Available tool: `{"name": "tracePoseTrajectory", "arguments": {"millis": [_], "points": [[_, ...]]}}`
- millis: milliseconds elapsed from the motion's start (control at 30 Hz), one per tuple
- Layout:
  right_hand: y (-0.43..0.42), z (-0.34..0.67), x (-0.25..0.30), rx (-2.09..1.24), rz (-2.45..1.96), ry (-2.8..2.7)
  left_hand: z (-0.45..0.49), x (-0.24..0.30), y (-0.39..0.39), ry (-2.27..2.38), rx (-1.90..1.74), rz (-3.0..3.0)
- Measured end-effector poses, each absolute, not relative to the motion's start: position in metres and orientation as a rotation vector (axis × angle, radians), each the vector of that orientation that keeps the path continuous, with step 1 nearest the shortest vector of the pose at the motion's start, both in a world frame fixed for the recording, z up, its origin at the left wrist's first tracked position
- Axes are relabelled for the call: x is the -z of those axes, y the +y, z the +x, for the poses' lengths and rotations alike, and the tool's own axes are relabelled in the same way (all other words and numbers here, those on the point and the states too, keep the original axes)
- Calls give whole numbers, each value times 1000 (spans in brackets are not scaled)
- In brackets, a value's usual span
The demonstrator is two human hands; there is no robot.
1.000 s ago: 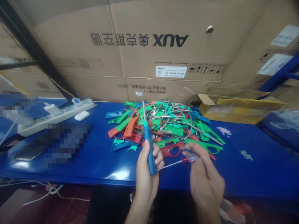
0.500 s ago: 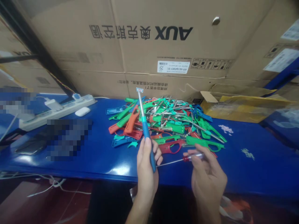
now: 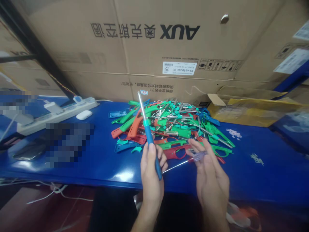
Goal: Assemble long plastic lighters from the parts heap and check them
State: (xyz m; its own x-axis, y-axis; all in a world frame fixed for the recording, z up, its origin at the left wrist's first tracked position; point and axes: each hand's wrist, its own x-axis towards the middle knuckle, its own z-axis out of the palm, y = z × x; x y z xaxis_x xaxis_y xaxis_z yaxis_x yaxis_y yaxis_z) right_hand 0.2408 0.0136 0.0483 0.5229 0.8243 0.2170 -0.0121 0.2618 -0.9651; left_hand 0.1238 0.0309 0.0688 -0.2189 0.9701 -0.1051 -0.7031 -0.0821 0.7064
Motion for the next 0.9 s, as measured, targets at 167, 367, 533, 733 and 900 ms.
{"name": "tracePoseTrajectory", "arguments": {"millis": [167,367,533,733,900], "points": [[11,248,-42,-592,-1229,-904,123,-71,28,786,-1691,460],[12,249,-43,-826,-1016,-1005,120,-74,27,752,-1728,422],[12,246,-45,-673,-1197,-925,121,-72,28,766,-1699,446],[12,246,-42,-826,-1077,-1028,120,-72,27,773,-1682,472],[17,250,-34,-725,-1213,-888,125,-75,24,829,-1650,552]]}}
